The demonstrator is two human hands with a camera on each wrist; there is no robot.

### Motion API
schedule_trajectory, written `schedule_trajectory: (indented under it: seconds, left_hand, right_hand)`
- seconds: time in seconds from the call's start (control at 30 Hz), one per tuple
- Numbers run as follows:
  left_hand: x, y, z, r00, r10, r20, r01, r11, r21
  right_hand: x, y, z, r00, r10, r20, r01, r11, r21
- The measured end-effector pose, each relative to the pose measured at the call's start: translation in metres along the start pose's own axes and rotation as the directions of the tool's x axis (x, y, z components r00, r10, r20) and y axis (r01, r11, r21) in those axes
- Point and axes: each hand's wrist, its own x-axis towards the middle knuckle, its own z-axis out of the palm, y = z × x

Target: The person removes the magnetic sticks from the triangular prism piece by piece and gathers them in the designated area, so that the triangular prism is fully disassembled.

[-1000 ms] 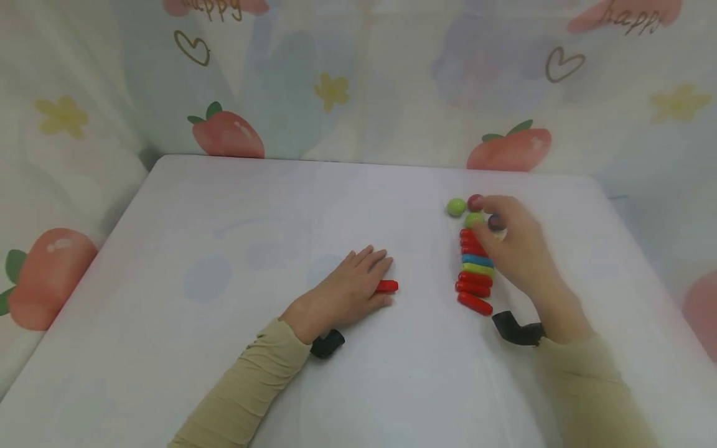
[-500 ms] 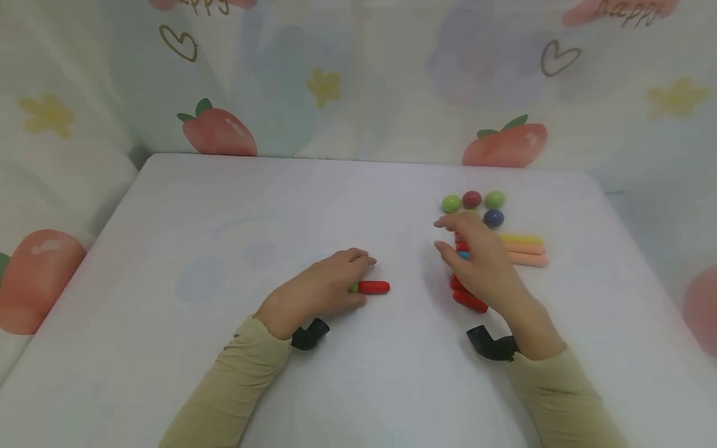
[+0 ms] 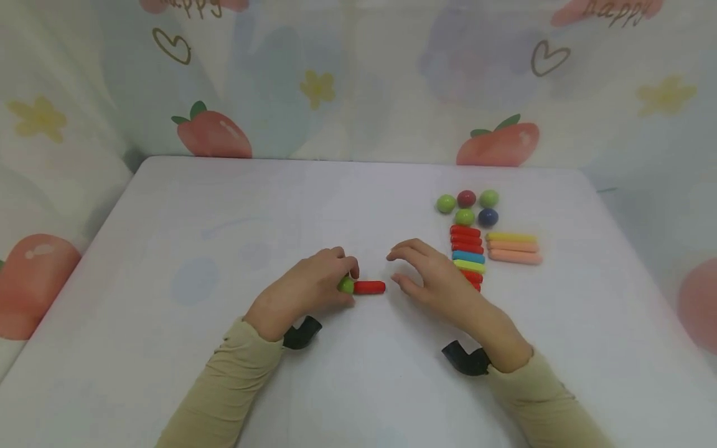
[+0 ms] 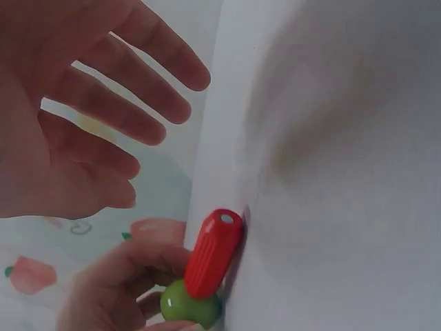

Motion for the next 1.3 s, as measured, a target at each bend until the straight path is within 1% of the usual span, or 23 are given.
schedule_trajectory:
  seconds: [0.13, 0.2, 0.27, 0.4, 0.53, 0.73, 0.93, 1.07, 1.17, 1.3]
  left_hand:
    - [0.001, -0.001, 0.001, 1.0, 0.013, 0.024, -0.013, 1.0, 0.001]
    - [0.002, -0.001, 0.002, 0.999, 0.029, 0.02, -0.029, 1.0, 0.003]
    - [0.001, 0.0, 0.002, 0.999, 0.05, 0.002, -0.05, 0.999, 0.001]
    - [0.001, 0.001, 0.002, 0.995, 0.089, -0.046, -0.09, 0.996, -0.02]
    - [0.001, 0.002, 0.004, 0.99, 0.119, -0.081, -0.124, 0.991, -0.051]
    - [-0.001, 0.005, 0.004, 0.974, 0.165, -0.153, -0.177, 0.982, -0.069]
    - [0.0, 0.006, 0.004, 0.966, 0.196, -0.168, -0.211, 0.974, -0.078]
    - [0.0, 0.007, 0.004, 0.958, 0.215, -0.191, -0.234, 0.969, -0.084]
    - [0.001, 0.007, 0.004, 0.959, 0.21, -0.192, -0.232, 0.968, -0.098]
    - [0.002, 0.008, 0.005, 0.963, 0.204, -0.176, -0.222, 0.971, -0.093]
  right_hand:
    - [-0.001, -0.006, 0.012, 0.996, -0.045, 0.08, 0.045, 0.999, 0.013]
    - [-0.002, -0.009, 0.016, 0.992, -0.06, 0.109, 0.059, 0.998, 0.015]
    - [-0.003, -0.01, 0.019, 0.99, -0.064, 0.122, 0.064, 0.998, 0.006]
    - [-0.003, -0.011, 0.02, 0.993, -0.048, 0.11, 0.05, 0.999, -0.013]
    - [-0.002, -0.011, 0.018, 0.994, -0.04, 0.099, 0.043, 0.999, -0.022]
    - [-0.002, -0.01, 0.016, 0.996, -0.048, 0.077, 0.051, 0.998, -0.037]
    - [-0.002, -0.01, 0.015, 0.997, -0.033, 0.075, 0.038, 0.997, -0.067]
    - [-0.002, -0.012, 0.013, 0.998, -0.028, 0.064, 0.032, 0.997, -0.069]
    - [-0.002, -0.012, 0.012, 0.999, -0.028, 0.045, 0.032, 0.996, -0.088]
    - [-0.002, -0.013, 0.012, 0.999, -0.019, 0.031, 0.024, 0.989, -0.147]
